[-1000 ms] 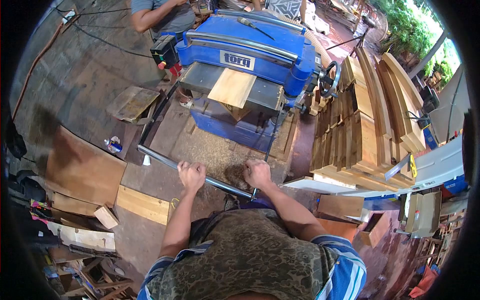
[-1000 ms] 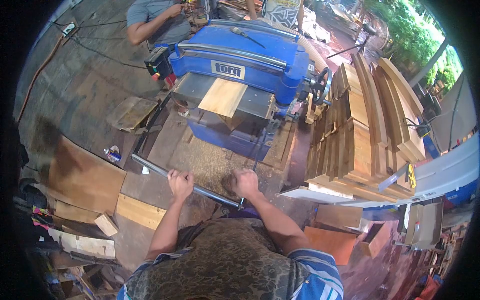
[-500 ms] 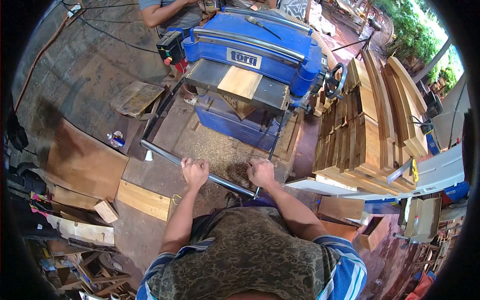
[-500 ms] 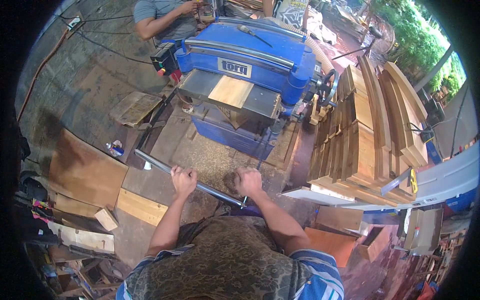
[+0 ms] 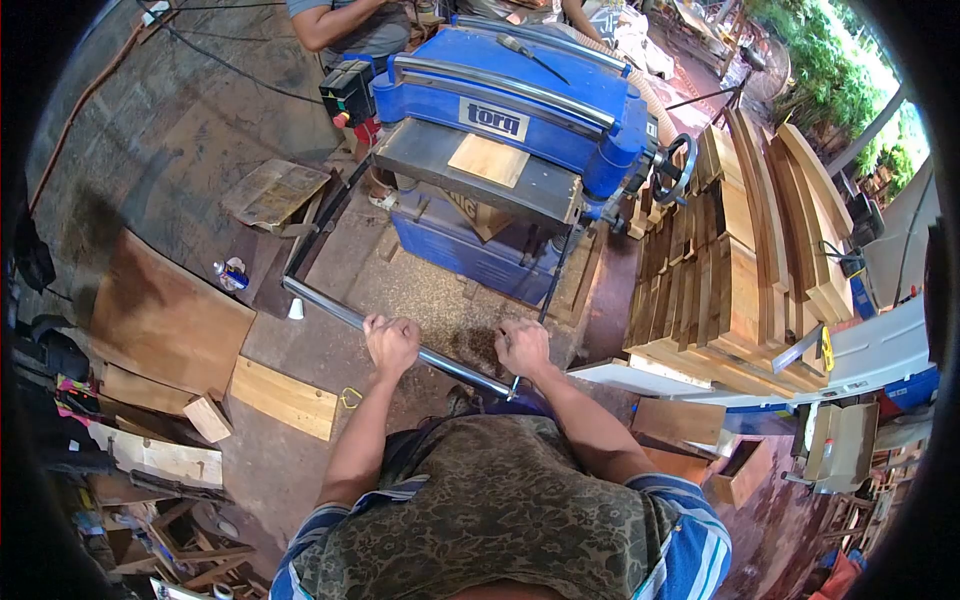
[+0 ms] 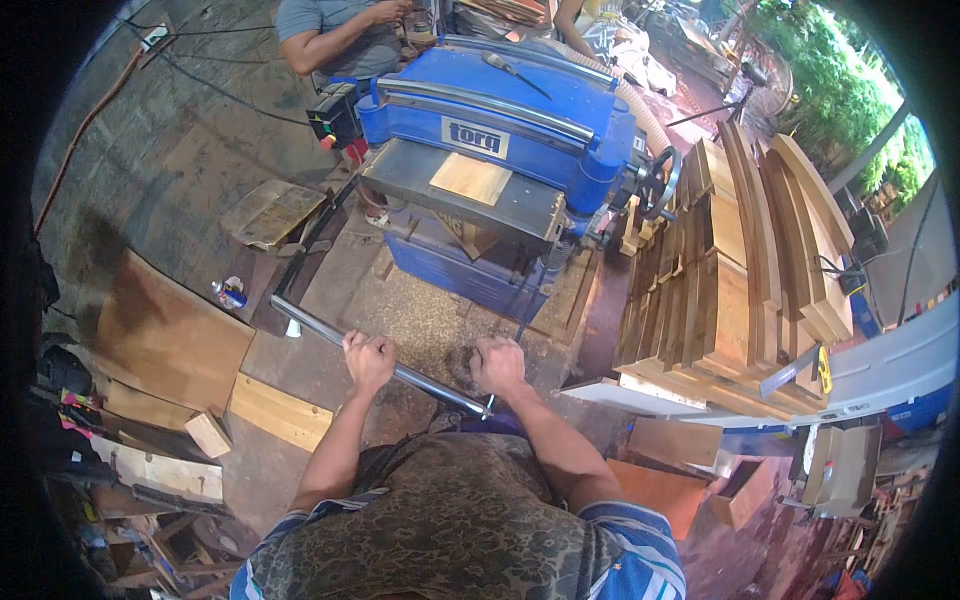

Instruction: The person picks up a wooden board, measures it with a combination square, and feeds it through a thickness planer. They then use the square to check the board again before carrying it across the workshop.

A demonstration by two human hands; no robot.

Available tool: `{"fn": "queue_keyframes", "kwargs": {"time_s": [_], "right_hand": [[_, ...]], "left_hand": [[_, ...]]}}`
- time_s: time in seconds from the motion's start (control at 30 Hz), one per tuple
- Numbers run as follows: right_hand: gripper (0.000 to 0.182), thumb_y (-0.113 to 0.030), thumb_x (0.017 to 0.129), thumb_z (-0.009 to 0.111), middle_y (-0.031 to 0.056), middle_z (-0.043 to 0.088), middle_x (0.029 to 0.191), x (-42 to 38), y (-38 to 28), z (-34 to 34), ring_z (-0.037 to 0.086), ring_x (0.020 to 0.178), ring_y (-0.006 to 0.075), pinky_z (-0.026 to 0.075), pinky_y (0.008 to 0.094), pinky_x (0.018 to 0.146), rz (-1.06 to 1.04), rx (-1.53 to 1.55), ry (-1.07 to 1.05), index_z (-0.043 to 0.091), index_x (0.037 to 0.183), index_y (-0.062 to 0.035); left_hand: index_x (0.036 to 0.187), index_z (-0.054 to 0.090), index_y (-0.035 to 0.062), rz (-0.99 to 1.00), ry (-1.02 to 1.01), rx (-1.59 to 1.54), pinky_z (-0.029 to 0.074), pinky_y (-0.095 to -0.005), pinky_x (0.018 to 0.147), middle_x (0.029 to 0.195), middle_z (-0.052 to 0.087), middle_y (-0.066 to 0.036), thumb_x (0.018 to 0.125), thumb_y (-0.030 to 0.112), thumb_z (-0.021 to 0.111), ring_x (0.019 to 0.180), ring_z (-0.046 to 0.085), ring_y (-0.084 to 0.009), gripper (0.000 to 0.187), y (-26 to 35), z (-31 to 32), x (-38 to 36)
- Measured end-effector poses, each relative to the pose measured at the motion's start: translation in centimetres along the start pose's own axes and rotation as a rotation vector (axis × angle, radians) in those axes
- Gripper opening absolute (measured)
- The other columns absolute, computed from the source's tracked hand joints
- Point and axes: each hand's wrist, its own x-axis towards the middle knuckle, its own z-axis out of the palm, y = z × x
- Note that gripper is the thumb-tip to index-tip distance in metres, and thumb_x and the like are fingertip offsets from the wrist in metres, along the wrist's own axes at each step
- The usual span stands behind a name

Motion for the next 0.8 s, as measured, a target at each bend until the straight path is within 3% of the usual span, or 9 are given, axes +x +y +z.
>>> {"fn": "queue_keyframes", "kwargs": {"time_s": [0.33, 0.57, 0.8], "right_hand": [[0.018, -0.021, 0.077, 0.063, 0.0173, 0.067, 0.079, -0.2, 0.4, 0.5, 0.065, 0.08, 0.0361, 0.051, 0.0482, 0.077, 0.022, -0.041, -0.041, 0.066, 0.088, -0.0062], [0.019, -0.022, 0.077, 0.064, 0.0179, 0.066, 0.079, -0.2, 0.4, 0.4, 0.064, 0.081, 0.0368, 0.051, 0.0488, 0.077, 0.001, -0.017, -0.028, 0.064, 0.087, -0.0059], [0.015, -0.017, 0.076, 0.062, 0.0172, 0.068, 0.079, 0.0, -0.3, -0.4, 0.065, 0.079, 0.0353, 0.051, 0.0468, 0.076, -0.008, -0.033, -0.011, 0.067, 0.084, -0.0058]], "left_hand": [[0.062, 0.07, 0.0082, 0.008, 0.0, -0.001, 0.039, -0.0442, 0.095, 0.061, 0.062, -0.014, 0.077, 0.018, 0.063, 0.07, 0.059, -0.0314, 0.019, 0.4, -0.4, 0.2], [0.059, 0.066, 0.0085, 0.013, 0.01, -0.016, 0.037, -0.0431, 0.096, 0.062, 0.064, -0.013, 0.081, 0.02, 0.061, 0.069, 0.058, -0.0286, 0.025, 0.4, -0.4, 0.1], [0.064, 0.071, 0.0069, -0.004, 0.0, -0.006, 0.039, -0.0446, 0.095, 0.061, 0.062, -0.015, 0.078, 0.019, 0.062, 0.07, 0.059, -0.0312, 0.021, 0.5, -0.5, 0.2]]}}
